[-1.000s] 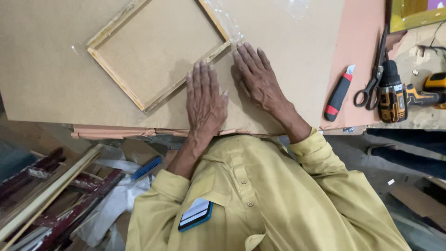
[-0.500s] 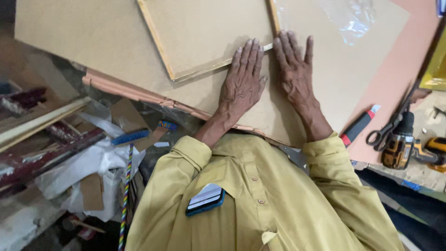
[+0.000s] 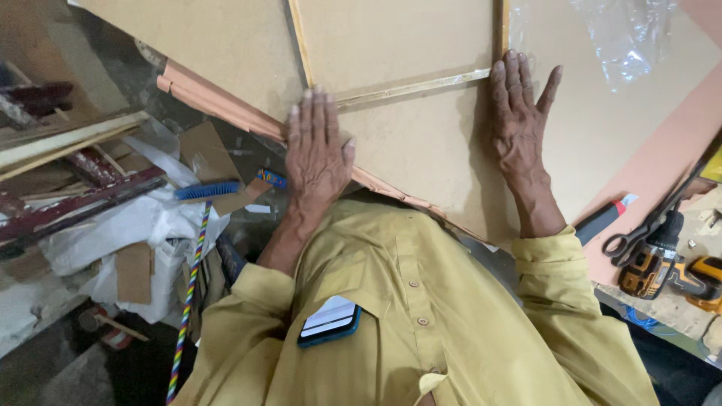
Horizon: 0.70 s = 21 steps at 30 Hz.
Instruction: The person cuts a piece of clear plastic sheet with scissors, then uses a utility knife to trim and peel plastic film from a wooden picture frame, wipes the frame with a red cloth, and fits a printed photo into the frame, pressing the backing in place by hand.
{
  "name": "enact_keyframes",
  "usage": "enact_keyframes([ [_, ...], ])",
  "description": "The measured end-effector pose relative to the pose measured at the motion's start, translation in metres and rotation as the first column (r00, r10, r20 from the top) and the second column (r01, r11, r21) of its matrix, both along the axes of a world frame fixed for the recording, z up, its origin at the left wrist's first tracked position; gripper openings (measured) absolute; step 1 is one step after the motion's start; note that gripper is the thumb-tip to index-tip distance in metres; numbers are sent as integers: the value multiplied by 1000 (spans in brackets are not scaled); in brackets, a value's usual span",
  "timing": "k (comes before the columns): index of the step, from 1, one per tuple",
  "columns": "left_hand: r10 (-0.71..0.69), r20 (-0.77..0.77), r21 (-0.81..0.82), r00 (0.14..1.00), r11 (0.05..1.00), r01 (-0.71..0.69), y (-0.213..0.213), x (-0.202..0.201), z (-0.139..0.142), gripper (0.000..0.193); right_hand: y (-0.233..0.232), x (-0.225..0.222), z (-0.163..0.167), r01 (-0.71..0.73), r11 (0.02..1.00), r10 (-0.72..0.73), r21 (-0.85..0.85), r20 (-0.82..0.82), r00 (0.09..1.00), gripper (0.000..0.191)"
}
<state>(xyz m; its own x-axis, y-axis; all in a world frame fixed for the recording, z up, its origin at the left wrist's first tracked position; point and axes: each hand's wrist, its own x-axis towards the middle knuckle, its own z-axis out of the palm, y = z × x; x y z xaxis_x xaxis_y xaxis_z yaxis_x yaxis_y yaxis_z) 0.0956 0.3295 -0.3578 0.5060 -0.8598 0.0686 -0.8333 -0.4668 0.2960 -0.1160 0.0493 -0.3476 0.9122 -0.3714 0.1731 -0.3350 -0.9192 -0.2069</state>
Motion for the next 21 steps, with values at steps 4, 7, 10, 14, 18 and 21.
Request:
enact_keyframes([
  [4, -75, 180, -229, 981, 967, 116, -24, -10, 26, 70, 2, 3, 4, 58, 996, -64, -71, -85, 994, 63],
  [7, -296, 314, -94, 902, 936, 340, -75, -12, 38, 53, 10, 7, 14, 145, 987, -149, -67, -48, 988, 64],
  [10, -433, 346, 1, 833, 887, 461, -103, 4, 46, 33, 34, 6, 31, 292, 956, -289, 0, 144, 946, 69],
  [14, -533, 290, -133, 795, 800, 585, -110, 37, 77, 21, 101, 3, 48, 425, 827, -561, 368, 495, 664, 81],
  [18, -618, 221, -446, 755, 625, 641, -141, 105, 157, 21, 144, 28, 51, 146, 569, -799, 809, 501, 332, 74],
  [21, -682, -164, -301, 713, 723, 622, -168, 182, 233, 35, 152, 66, 58, -133, 279, -911, 951, 306, 277, 71],
])
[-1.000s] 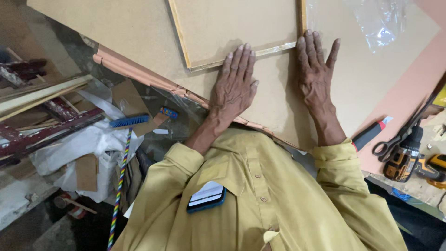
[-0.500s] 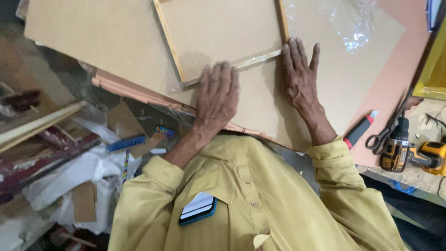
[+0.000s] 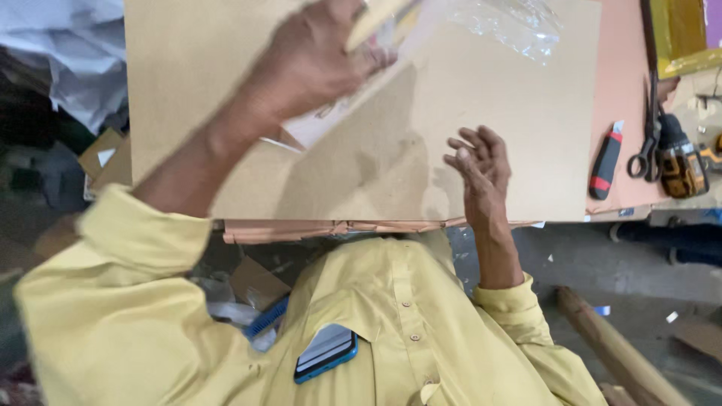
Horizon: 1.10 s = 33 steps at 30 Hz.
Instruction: The person cuts a piece of clear plastic sheet with scissors, then uses a utility knife to trim and peel plastic film from a wooden picture frame, wipes the frame with a red cloth, and fits a printed photo into the frame, pressing the backing in place by hand.
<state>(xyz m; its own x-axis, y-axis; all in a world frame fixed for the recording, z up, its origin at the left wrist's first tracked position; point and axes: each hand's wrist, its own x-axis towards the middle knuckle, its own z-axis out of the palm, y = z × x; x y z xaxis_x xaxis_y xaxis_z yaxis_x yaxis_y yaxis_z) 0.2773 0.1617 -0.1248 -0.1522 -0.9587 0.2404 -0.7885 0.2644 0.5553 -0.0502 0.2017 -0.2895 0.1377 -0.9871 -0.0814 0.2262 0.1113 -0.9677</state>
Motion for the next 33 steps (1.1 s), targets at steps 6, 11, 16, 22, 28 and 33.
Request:
enact_keyframes([
  [6, -10, -472, 329, 881, 926, 187, -2, 40, 86, 29, -13, 73, 1, -393, 918, 274, 48, 638, 719, 57],
  [11, -250, -738, 125, 627, 862, 491, -5, 32, 84, 20, -28, 83, 3, -223, 974, 174, 28, 531, 830, 15],
  [16, -278, -627, 66, 728, 912, 405, -12, 41, 61, 23, -9, 75, 54, -104, 995, 101, 12, 165, 981, 15],
  [22, -250, -565, 109, 786, 922, 371, -15, 9, 46, 22, 24, 51, 100, -72, 925, 88, -374, 27, 996, 18],
  [28, -213, -522, 139, 826, 934, 329, -9, -22, 41, 23, 24, 43, 122, -116, 945, 212, -307, 301, 930, 14],
  [33, -244, -609, 143, 755, 902, 408, -9, -22, 35, 21, -2, 20, 77, -35, 994, 58, -99, 243, 968, 13],
])
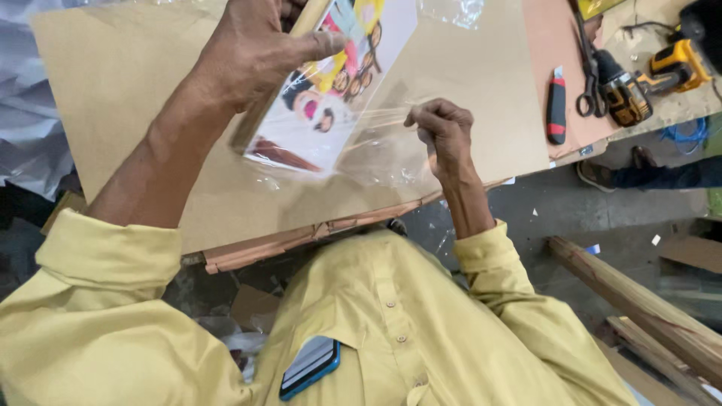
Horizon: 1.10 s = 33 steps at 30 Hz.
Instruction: The person cuts a piece of clear plastic sheet with scissors, then uses a utility knife to trim and peel plastic film from a wooden picture frame, wipes the frame with a red cloth, and fits a printed photo into the frame, pressing the backing in place by hand.
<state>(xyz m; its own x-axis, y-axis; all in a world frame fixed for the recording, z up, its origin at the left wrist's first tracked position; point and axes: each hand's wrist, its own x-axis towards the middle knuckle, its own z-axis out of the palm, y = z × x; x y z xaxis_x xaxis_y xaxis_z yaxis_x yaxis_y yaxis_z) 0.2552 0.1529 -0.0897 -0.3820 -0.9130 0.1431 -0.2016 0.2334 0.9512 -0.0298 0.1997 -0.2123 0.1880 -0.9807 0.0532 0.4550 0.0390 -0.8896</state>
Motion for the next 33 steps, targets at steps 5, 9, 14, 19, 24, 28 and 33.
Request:
enact_keyframes([
  [5, 77, -90, 123, 993, 990, -66, 4, 4, -12, 21, 12, -26, -54, 176, 962, -135, 209, -197, 971, 6],
  [9, 4, -255, -19, 967, 1000, -9, -7, 26, -26, 26, 1, -63, -58, 188, 974, -182, 126, -59, 982, 9],
  [14, 18, -559, 141, 829, 987, 74, -5, 38, -69, 34, -4, -62, -62, 182, 965, -187, 191, 9, 982, 34],
  [19, 83, -748, 241, 659, 958, 154, -1, 7, -120, 35, 4, -38, -49, -119, 977, 39, 177, 400, 916, 50],
  [24, 152, -851, 303, 503, 924, 233, 6, -26, -163, 36, 22, -45, -14, -107, 994, 92, 39, 277, 956, 63],
  [28, 232, -882, 312, 411, 940, 140, 20, -51, -198, 36, 18, -63, 13, -302, 943, 332, -137, 393, 858, 52],
  [33, 288, -927, 303, 241, 953, 27, 45, -72, -225, 35, -5, -73, 25, 59, 996, -87, -70, -510, 856, 43],
])
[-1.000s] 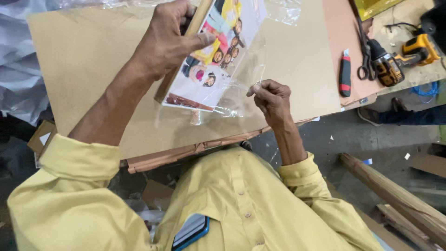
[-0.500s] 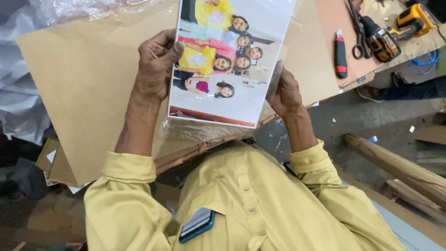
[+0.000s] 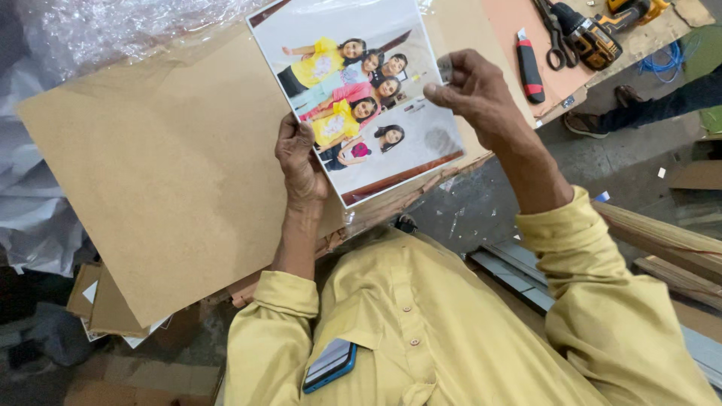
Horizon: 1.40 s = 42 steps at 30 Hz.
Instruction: The person cuts a piece of clear plastic sheet with scissors, then uses a utility knife to trim and peel plastic film from a wooden picture frame, wipes the frame with a red cloth, and fits a printed photo into the frame, pressing the backing in place by hand.
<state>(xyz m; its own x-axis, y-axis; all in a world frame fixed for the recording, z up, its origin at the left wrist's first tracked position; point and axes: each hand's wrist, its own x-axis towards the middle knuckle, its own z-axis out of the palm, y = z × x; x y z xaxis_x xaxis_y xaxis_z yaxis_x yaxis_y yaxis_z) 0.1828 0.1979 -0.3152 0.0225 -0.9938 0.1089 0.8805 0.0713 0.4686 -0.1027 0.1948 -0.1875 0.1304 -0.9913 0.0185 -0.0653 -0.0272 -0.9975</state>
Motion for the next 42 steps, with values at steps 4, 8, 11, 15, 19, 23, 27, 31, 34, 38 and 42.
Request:
enact_keyframes([
  [4, 36, 38, 101, 999, 994, -39, 26, -16, -15, 37, -37, 8, 1, -92, 981, 73, -173, -112, 991, 26],
  [8, 132, 290, 288, 948, 932, -218, 43, -12, -13, 50, -67, 10, 23, -302, 929, 255, -215, -222, 941, 24],
  [11, 551, 795, -271, 254, 698, -663, 53, 8, 16, 65, -83, 22, 39, -525, 824, 452, -214, -312, 836, 24],
  [15, 707, 553, -829, -442, 521, -203, 30, 30, 84, 92, -96, 44, 46, -639, 725, 432, -255, -554, 711, 22],
  [19, 703, 471, -766, -533, 626, 150, -31, 27, 133, 96, -96, 53, 44, -670, 698, 271, -254, -772, 575, 23],
  [23, 680, 545, -647, -491, 713, 271, -57, 19, 141, 41, -93, 50, 43, -687, 620, 204, -379, -768, 608, 20],
  [27, 800, 426, -749, -423, 574, 331, -54, 21, 137, 16, -86, 47, 41, -642, 693, 110, -328, -832, 544, 21],
  [31, 830, 341, -770, -441, 516, 376, -53, 24, 135, 11, -81, 47, 38, -706, 475, 38, -525, -789, 613, 41],
  [34, 851, 284, -782, -441, 472, 407, -53, 24, 132, 10, -80, 50, 35, -681, 404, -53, -611, -758, 650, 23],
  [38, 866, 224, -801, -446, 425, 422, -48, 26, 133, 9, -77, 49, 31, -644, 402, -37, -652, -714, 699, 12],
  [42, 869, 152, -800, -470, 388, 458, -41, 27, 143, 10, -73, 47, 23, -584, 364, -96, -725, -653, 751, 14],
])
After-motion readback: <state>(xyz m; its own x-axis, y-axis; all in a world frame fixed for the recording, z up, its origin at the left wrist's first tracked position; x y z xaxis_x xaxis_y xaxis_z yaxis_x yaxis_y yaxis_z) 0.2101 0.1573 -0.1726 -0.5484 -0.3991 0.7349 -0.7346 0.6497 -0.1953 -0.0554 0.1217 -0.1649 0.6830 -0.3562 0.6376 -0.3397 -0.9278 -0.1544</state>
